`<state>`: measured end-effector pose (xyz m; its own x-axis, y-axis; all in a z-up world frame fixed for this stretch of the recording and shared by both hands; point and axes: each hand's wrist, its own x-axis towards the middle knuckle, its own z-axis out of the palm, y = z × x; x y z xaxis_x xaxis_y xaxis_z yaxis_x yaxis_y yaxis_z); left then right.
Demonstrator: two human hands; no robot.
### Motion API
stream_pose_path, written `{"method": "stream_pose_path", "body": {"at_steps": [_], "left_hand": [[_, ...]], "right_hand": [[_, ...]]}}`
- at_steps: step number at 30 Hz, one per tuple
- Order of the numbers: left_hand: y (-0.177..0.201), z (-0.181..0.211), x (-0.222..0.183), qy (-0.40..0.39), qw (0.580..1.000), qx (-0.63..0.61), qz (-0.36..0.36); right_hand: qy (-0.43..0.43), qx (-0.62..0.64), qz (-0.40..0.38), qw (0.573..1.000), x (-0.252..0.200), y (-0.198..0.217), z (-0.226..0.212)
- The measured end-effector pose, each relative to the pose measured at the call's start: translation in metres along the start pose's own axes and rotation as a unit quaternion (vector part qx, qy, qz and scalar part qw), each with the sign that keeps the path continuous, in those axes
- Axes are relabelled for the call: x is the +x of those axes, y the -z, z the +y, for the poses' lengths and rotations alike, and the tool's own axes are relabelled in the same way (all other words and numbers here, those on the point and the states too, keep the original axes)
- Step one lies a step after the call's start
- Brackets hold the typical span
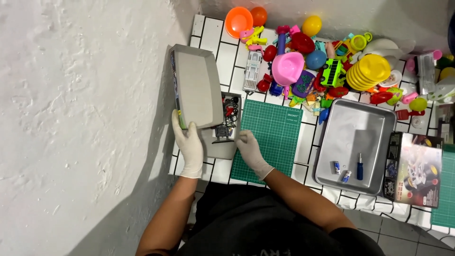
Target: Assembling a plastic toy car chassis by installing gears and other small components on a cutting mat.
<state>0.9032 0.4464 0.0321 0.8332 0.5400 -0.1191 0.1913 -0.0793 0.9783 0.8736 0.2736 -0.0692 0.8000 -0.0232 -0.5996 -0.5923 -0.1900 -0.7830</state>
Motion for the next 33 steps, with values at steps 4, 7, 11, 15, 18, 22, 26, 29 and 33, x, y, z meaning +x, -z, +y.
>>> {"method": "stream_pose_path", "body": {"at_steps": [4,7,11,15,18,22,26,29,33], "left_hand": [[0.009,0.006,0.002,0.015,1.0,-0.012,-0.017],[0.018,0.024,-0.008,0.049,0.997,-0.047,-0.028],[0.027,0.023,-0.018,0.089,0.988,-0.125,-0.001],[0.035,0.0,-0.025,0.107,0.987,-0.121,0.005],[0.035,-0.021,-0.031,0.121,0.989,-0.082,-0.021],[0.037,-0.053,-0.033,0.135,0.988,-0.057,-0.047],[0.039,-0.068,-0.04,0.104,0.99,0.04,-0.082],[0.038,-0.089,-0.044,0.05,0.989,0.106,-0.087],[0.032,-0.113,-0.053,-0.042,0.979,0.187,-0.072]], "right_hand": [[0.003,0.053,-0.027,0.998,-0.049,0.026,-0.064],[0.001,0.083,-0.026,0.996,-0.07,0.051,-0.071],[0.05,0.117,0.029,0.991,-0.086,0.089,-0.046],[0.141,0.08,0.148,0.976,-0.091,0.138,0.008],[0.137,0.038,0.224,0.964,-0.108,0.178,0.022],[0.119,0.193,0.299,0.927,-0.114,0.218,0.066],[0.117,0.228,0.357,0.898,-0.126,0.265,0.107],[0.128,0.199,0.403,0.884,-0.138,0.286,0.1],[0.158,0.094,0.43,0.884,-0.156,0.289,0.06]]}}
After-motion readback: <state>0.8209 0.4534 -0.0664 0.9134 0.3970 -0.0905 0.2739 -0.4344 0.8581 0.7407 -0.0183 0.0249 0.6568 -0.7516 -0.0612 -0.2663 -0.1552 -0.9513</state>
